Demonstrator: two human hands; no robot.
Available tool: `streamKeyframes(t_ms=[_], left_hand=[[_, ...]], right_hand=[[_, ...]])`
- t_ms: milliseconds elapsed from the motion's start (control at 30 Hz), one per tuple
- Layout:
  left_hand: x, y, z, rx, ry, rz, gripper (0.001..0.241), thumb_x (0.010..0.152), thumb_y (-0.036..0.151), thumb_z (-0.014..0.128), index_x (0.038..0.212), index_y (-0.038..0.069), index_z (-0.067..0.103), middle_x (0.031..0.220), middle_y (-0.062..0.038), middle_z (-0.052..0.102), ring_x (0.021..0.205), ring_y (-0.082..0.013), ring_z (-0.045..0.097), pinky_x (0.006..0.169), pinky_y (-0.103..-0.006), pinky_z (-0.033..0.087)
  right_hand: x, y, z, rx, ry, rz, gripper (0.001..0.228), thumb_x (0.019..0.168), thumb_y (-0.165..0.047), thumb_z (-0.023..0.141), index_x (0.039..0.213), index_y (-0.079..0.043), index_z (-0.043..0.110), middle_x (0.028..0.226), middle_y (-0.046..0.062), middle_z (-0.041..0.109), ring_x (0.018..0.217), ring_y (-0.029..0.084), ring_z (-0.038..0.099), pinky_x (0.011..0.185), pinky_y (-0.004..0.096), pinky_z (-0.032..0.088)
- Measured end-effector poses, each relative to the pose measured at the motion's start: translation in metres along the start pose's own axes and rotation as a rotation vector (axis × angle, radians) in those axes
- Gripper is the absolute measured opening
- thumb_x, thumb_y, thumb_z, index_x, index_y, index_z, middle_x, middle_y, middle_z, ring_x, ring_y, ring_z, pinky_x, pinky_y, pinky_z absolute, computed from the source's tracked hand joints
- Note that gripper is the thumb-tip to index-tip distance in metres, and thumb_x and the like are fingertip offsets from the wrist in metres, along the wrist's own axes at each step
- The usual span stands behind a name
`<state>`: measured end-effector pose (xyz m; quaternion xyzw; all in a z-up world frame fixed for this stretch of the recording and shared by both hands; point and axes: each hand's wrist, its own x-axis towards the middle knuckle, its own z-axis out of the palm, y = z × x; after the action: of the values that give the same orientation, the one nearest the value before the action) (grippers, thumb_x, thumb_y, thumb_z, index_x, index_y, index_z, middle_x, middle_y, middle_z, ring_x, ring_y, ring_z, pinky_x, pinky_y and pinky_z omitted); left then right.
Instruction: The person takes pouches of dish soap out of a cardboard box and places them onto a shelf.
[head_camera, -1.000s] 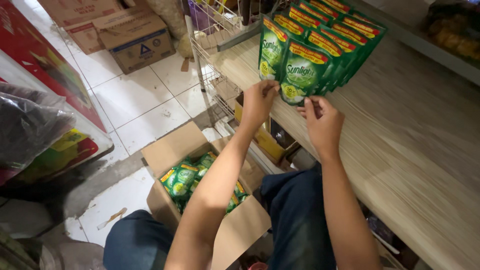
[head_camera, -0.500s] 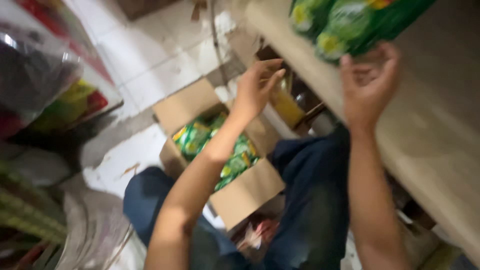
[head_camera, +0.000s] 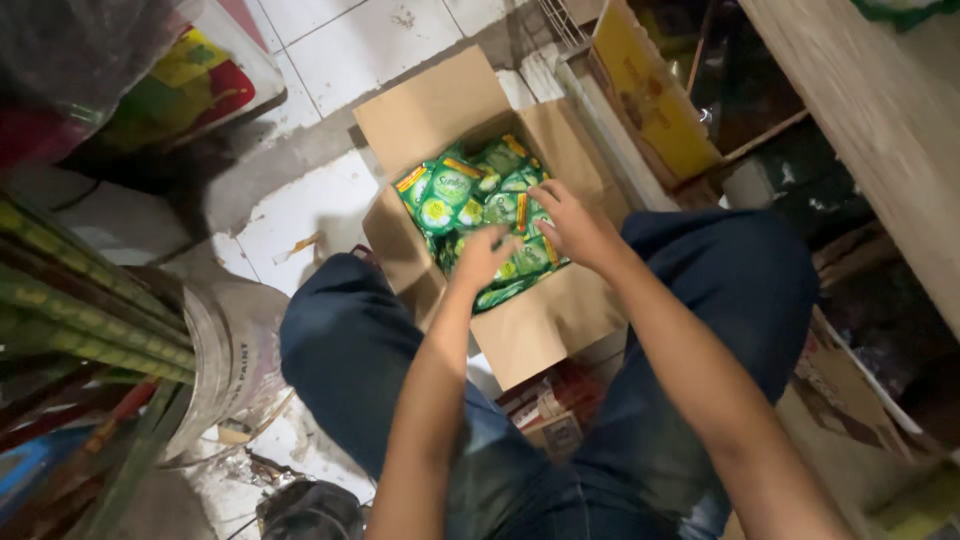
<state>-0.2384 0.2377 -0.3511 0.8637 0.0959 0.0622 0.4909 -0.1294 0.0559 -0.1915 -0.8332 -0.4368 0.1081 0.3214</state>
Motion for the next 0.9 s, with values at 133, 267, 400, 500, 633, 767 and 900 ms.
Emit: streamKeyframes(t_ms=[133,267,400,500,633,767,900], left_hand=[[-0.041,-0.058,0.033,0.14,-0.404,-0.127,0.06,0.071,0.042,0.088,0.106,-0.003,0.072,0.105,-0.027,0.071,0.099,-0.041,0.07,0.087,-0.0448,0.054],[-0.055,-0.099,0.053,0.135,-0.401,-0.201,0.042,0.084,0.039,0.077,0.095,-0.001,0.076,0.097,-0.027,0.072,0.093,-0.0428,0.07,0.085,-0.046,0.055],[-0.045,-0.095,0.038,0.185,-0.153,-0.138,0.036,0.094,0.034,0.073,0.094,-0.002,0.075,0.095,-0.029,0.07,0.093,-0.0463,0.066,0.084,-0.049,0.052],[-0.035,-0.051,0.011,0.191,-0.006,-0.058,0.037,0.094,0.034,0.072,0.095,-0.003,0.074,0.094,-0.028,0.07,0.09,-0.046,0.066,0.08,-0.0487,0.052],[-0.025,0.041,-0.039,0.085,0.126,0.067,0.039,0.095,0.037,0.072,0.099,-0.001,0.074,0.089,-0.026,0.069,0.083,-0.0438,0.066,0.074,-0.0452,0.053],[-0.03,0.14,-0.086,0.029,0.202,-0.041,0.044,0.097,0.04,0.073,0.106,-0.003,0.069,0.078,-0.023,0.067,0.069,-0.0299,0.068,0.067,-0.039,0.052],[-0.066,0.231,-0.116,-0.076,0.219,0.046,0.04,0.098,0.039,0.066,0.1,0.0,0.075,0.075,-0.017,0.069,0.066,-0.0178,0.06,0.066,-0.0333,0.048]], right_hand=[[0.003,0.004,0.006,0.071,0.02,0.0,0.048,0.093,-0.013,0.069,0.138,-0.005,0.055,0.13,0.019,0.058,0.11,0.041,0.062,0.091,0.043,0.052],[0.002,0.005,0.002,0.101,-0.059,0.137,0.047,0.094,-0.014,0.068,0.139,-0.005,0.056,0.118,0.02,0.061,0.101,0.04,0.064,0.087,0.044,0.052],[-0.006,0.013,-0.007,0.104,0.018,0.081,0.043,0.097,-0.017,0.069,0.135,-0.003,0.058,0.118,0.02,0.064,0.107,0.039,0.064,0.09,0.043,0.052],[-0.014,0.019,-0.014,0.078,0.046,0.048,0.044,0.095,-0.019,0.071,0.134,-0.003,0.059,0.119,0.022,0.064,0.111,0.04,0.062,0.096,0.044,0.05],[-0.025,0.015,-0.025,0.056,0.033,0.026,0.056,0.086,-0.023,0.079,0.133,-0.001,0.059,0.128,0.024,0.061,0.12,0.042,0.056,0.1,0.047,0.045],[-0.032,0.0,-0.041,0.159,-0.104,-0.09,0.053,0.087,-0.025,0.082,0.131,-0.001,0.065,0.128,0.021,0.062,0.118,0.036,0.059,0.098,0.043,0.047],[-0.05,-0.029,-0.054,0.59,-0.132,0.063,0.03,0.096,-0.024,0.074,0.117,-0.001,0.07,0.107,0.006,0.072,0.098,0.015,0.069,0.085,0.03,0.055]])
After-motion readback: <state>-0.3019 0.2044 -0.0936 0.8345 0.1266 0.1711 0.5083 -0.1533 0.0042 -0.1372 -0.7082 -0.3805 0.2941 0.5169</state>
